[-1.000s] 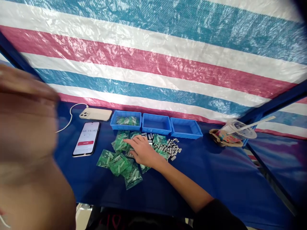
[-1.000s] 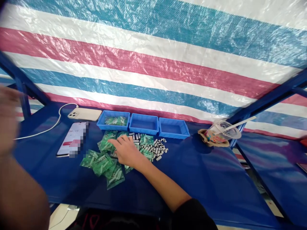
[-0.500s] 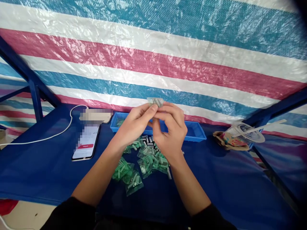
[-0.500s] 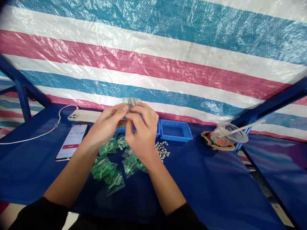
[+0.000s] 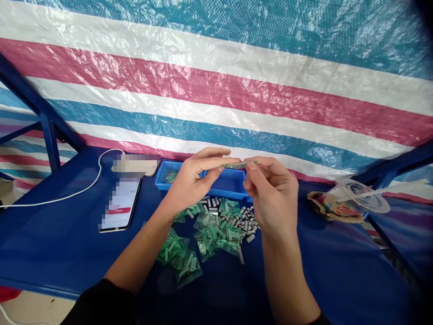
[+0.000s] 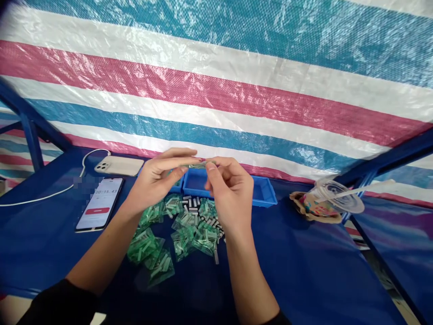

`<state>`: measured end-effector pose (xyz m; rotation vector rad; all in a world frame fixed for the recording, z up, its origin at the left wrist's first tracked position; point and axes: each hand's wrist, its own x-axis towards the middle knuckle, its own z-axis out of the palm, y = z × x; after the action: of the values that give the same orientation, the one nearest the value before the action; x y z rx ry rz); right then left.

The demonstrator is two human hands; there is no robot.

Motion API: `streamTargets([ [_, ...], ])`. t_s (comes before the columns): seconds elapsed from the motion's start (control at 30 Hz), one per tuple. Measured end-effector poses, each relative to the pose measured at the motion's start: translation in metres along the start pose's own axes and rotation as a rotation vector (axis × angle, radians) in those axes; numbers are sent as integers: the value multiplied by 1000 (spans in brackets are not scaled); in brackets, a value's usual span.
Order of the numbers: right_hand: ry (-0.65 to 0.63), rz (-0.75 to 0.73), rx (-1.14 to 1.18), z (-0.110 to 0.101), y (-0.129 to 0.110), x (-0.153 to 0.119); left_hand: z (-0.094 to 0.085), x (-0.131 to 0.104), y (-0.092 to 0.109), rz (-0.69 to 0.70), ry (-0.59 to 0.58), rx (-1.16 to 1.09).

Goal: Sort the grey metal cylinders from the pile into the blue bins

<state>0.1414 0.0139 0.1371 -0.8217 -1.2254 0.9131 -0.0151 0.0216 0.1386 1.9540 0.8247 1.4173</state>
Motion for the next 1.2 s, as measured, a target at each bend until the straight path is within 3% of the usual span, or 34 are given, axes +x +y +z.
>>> streamTargets([
  [0.07,8,-62,11,1,-2,-3,3,1,-3,-38,106,-69],
  [0.17,33,-180,-14,5,-2,-7,8,2,-5,-292,234,-369],
  [0.27,63,-248,-123,8,2,-9,9,2,-4,-474,216,-581],
  [0.4,81,-169,-169,10,7,-9,7,1,-3,-336,160,-399],
  [0.53,39,-84,-148,9,15,-2,8,0,-3,-118,247,-161],
  [0.7,36,170,193,11,22,4,16,-2,-6,72,366,120],
  [0.8,-66,259,275,15,18,0,18,-3,-8,50,297,188],
  [0.9,-102,159,150,18,15,-7,15,-3,-9,-42,150,153],
  [1.0,-52,62,11,19,16,-10,10,-2,-7,-208,-11,-48],
  [1.1,26,45,-94,17,21,-9,6,-1,-6,-313,-15,-233],
  [1.2,37,11,-204,12,22,-6,4,-2,-7,-345,-16,-268],
])
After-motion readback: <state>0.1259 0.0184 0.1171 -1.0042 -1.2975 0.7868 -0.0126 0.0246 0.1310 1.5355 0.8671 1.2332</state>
